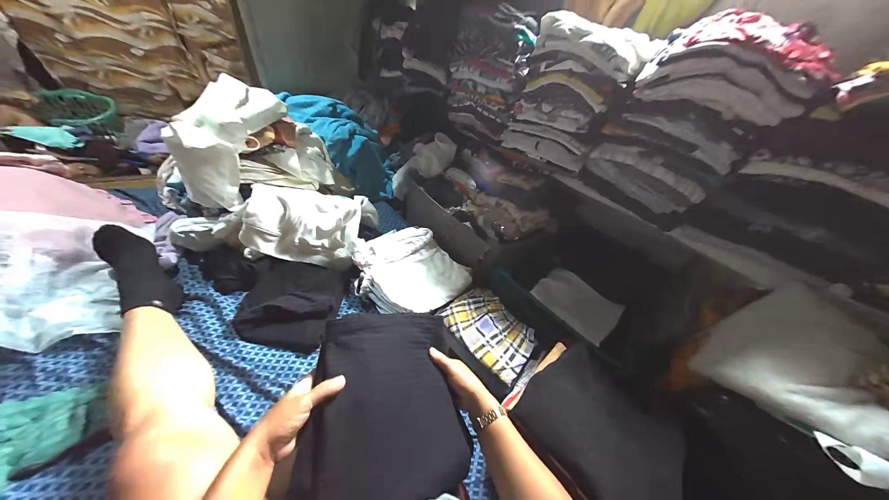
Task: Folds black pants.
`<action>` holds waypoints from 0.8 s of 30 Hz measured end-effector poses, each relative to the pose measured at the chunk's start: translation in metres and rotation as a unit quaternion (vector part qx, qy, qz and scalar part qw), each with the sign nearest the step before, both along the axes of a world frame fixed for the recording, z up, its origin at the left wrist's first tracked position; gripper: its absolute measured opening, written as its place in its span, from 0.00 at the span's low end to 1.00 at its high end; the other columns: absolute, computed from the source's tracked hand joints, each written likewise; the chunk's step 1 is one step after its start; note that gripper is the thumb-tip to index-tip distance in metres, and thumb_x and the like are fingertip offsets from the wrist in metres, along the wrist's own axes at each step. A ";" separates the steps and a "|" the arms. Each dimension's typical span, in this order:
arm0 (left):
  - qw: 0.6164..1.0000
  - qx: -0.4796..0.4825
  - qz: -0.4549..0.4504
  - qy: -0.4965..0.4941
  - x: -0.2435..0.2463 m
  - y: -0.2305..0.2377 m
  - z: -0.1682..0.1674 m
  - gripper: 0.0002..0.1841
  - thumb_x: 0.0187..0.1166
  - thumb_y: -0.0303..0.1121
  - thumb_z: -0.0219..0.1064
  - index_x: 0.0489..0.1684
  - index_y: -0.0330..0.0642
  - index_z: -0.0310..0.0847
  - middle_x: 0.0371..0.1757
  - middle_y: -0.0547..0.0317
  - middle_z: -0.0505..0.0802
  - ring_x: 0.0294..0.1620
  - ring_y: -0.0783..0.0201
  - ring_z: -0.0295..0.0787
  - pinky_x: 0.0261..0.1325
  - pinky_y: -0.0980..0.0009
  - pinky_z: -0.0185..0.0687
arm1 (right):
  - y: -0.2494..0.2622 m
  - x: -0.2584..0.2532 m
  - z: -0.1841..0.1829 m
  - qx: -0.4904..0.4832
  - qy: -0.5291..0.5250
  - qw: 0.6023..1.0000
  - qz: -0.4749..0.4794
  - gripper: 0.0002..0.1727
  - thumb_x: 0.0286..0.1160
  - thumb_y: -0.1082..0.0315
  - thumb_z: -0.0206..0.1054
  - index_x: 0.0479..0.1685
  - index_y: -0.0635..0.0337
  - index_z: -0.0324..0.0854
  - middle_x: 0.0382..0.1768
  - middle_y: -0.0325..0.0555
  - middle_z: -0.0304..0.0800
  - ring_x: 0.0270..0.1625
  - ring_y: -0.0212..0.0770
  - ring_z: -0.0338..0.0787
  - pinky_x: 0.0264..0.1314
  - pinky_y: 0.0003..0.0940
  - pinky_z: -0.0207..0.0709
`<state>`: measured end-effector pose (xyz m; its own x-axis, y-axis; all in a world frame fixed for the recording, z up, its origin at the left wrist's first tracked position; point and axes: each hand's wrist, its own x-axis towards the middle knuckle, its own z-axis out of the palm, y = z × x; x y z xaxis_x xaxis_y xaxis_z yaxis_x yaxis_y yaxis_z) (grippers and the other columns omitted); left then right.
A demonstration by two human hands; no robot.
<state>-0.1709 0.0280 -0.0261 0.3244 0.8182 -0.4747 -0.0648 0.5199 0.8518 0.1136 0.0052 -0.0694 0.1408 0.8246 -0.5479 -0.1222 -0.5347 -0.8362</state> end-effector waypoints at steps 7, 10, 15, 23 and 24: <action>0.997 0.067 0.017 0.031 0.009 -0.010 0.012 0.33 0.81 0.25 0.64 0.86 0.41 0.56 0.59 0.51 0.90 0.51 0.69 0.92 0.54 0.70 0.90 | -0.011 0.003 0.031 0.135 0.022 0.991 -0.001 0.25 0.85 0.65 0.63 0.76 0.67 0.68 0.52 0.51 0.91 0.50 0.36 0.92 0.57 0.36 0.87; 0.996 0.085 0.040 -0.002 0.014 -0.013 0.033 0.29 0.82 0.24 0.61 0.84 0.40 0.59 0.55 0.56 0.92 0.48 0.73 0.93 0.51 0.74 0.91 | -0.009 0.003 0.060 0.171 0.032 0.984 -0.036 0.17 0.86 0.68 0.60 0.66 0.68 0.74 0.43 0.47 0.93 0.44 0.33 0.93 0.52 0.32 0.89; 0.997 0.052 0.054 -0.004 0.013 -0.003 0.024 0.27 0.86 0.27 0.59 0.85 0.42 0.59 0.55 0.54 0.92 0.49 0.70 0.93 0.53 0.71 0.90 | 0.012 0.004 0.045 0.129 -0.003 0.991 -0.045 0.17 0.88 0.65 0.60 0.65 0.67 0.76 0.43 0.49 0.92 0.43 0.34 0.92 0.51 0.33 0.87; 0.999 -0.028 0.024 -0.037 -0.004 -0.004 -0.008 0.12 0.89 0.31 0.57 0.65 0.39 0.74 0.42 0.56 0.94 0.42 0.66 0.94 0.48 0.67 0.92 | -0.005 0.000 -0.016 0.035 0.040 0.999 0.013 0.28 0.93 0.49 0.48 0.77 0.62 0.69 0.53 0.52 0.92 0.52 0.40 0.93 0.58 0.41 0.87; 0.999 -0.031 0.007 -0.042 -0.006 -0.005 -0.007 0.11 0.89 0.29 0.57 0.64 0.39 0.74 0.41 0.57 0.95 0.41 0.67 0.94 0.48 0.68 0.92 | -0.006 0.002 -0.016 0.034 0.041 0.998 0.018 0.28 0.93 0.50 0.49 0.79 0.63 0.67 0.53 0.52 0.92 0.52 0.40 0.93 0.58 0.40 0.87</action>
<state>-0.1768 0.0227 -0.0330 0.3528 0.7928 -0.4971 -0.1421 0.5705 0.8089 0.1155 -0.0013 -0.0853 0.0675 0.8636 -0.4996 -0.1744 -0.4828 -0.8582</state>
